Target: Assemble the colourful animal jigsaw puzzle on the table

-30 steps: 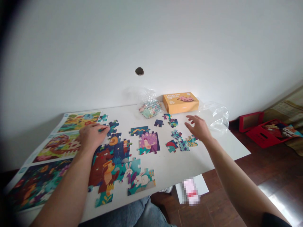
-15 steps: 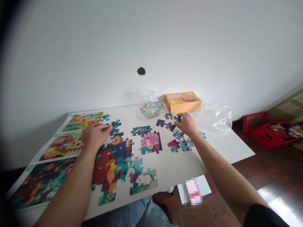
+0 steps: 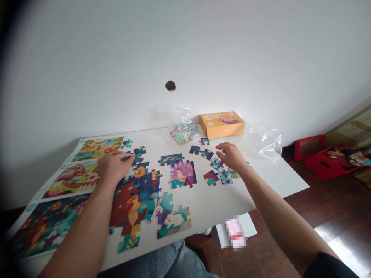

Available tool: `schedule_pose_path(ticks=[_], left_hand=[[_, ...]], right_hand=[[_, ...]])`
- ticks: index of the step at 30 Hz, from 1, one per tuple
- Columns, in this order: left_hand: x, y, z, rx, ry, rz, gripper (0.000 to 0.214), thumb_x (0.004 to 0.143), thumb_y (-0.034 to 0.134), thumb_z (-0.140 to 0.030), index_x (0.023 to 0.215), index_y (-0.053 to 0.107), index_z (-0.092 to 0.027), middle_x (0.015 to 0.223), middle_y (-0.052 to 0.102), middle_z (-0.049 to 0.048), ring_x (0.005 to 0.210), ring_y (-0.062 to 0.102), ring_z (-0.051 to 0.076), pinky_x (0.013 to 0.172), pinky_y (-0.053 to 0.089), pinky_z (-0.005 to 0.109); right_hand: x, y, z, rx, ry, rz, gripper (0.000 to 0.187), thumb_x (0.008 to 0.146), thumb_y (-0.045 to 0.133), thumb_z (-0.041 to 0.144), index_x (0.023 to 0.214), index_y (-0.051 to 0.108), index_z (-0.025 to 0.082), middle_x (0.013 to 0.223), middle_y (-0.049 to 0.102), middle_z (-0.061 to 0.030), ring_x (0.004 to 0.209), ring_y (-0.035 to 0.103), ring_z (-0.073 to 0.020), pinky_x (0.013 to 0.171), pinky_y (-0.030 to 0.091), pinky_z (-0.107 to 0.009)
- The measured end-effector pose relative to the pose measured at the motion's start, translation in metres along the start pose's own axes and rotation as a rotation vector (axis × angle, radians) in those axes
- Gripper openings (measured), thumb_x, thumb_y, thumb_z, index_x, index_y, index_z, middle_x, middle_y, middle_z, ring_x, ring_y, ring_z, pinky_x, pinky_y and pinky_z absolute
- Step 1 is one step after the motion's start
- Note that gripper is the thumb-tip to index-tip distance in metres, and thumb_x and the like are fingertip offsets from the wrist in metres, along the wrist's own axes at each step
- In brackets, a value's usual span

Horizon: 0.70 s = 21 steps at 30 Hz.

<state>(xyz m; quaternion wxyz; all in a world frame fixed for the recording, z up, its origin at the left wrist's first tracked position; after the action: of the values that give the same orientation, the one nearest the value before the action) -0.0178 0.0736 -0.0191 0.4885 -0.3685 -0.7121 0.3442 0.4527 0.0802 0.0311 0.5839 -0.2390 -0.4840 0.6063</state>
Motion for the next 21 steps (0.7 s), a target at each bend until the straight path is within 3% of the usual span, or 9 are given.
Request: schedule_pose_path(ticks=[5, 8, 15, 18, 21], left_hand=[[0.001, -0.003, -0.001, -0.011, -0.038, 0.038, 0.030, 0.082, 0.063, -0.043, 0.095, 0.078, -0.021, 0.100, 0.071, 0.0069, 0.108, 0.060, 0.024, 0.104, 0.039, 0.038], [0.002, -0.003, -0.002, 0.001, -0.024, 0.058, 0.029, 0.082, 0.064, -0.042, 0.096, 0.077, -0.020, 0.099, 0.071, 0.0054, 0.109, 0.058, 0.023, 0.104, 0.038, 0.038], [0.004, -0.003, -0.002, 0.019, -0.036, 0.084, 0.030, 0.083, 0.061, -0.043, 0.094, 0.078, -0.021, 0.102, 0.072, 0.0042, 0.106, 0.059, 0.023, 0.100, 0.040, 0.036], [0.005, -0.003, -0.001, 0.040, -0.032, 0.103, 0.032, 0.082, 0.062, -0.045, 0.093, 0.078, -0.020, 0.103, 0.071, 0.0043, 0.104, 0.058, 0.024, 0.099, 0.040, 0.037], [0.006, -0.002, -0.001, 0.033, -0.045, 0.104, 0.031, 0.082, 0.062, -0.044, 0.095, 0.078, -0.020, 0.101, 0.072, 0.0040, 0.102, 0.058, 0.022, 0.097, 0.041, 0.034]], right_hand=[[-0.033, -0.030, -0.008, -0.030, 0.230, -0.242, 0.027, 0.086, 0.054, 0.027, 0.098, 0.078, 0.021, 0.085, 0.076, -0.0062, 0.067, 0.065, -0.0179, 0.074, 0.051, -0.032], [-0.068, -0.042, -0.024, -0.063, 0.294, -0.274, 0.028, 0.086, 0.054, 0.033, 0.096, 0.078, 0.020, 0.082, 0.075, -0.0068, 0.067, 0.064, -0.0194, 0.071, 0.051, -0.033], [-0.140, -0.022, -0.053, -0.086, 0.289, -0.239, 0.034, 0.089, 0.056, 0.040, 0.109, 0.075, 0.021, 0.103, 0.069, -0.0088, 0.079, 0.064, -0.0201, 0.077, 0.052, -0.035], [-0.150, -0.017, -0.049, -0.069, 0.286, -0.269, 0.033, 0.090, 0.056, 0.038, 0.114, 0.074, 0.023, 0.106, 0.066, -0.0082, 0.083, 0.063, -0.0206, 0.079, 0.053, -0.036], [-0.149, -0.017, -0.041, -0.038, 0.173, -0.219, 0.032, 0.093, 0.052, 0.030, 0.116, 0.074, 0.027, 0.108, 0.064, -0.0075, 0.086, 0.063, -0.0203, 0.081, 0.053, -0.035]])
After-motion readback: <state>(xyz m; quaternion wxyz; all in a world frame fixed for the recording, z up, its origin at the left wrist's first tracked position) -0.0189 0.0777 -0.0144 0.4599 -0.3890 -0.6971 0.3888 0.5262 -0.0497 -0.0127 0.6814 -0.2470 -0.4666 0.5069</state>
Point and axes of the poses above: each hand's wrist, its own x-axis towards the middle knuckle, its own y-axis out of the palm, z = x × y, the point moved 1 cm from there along x, towards the middle knuckle
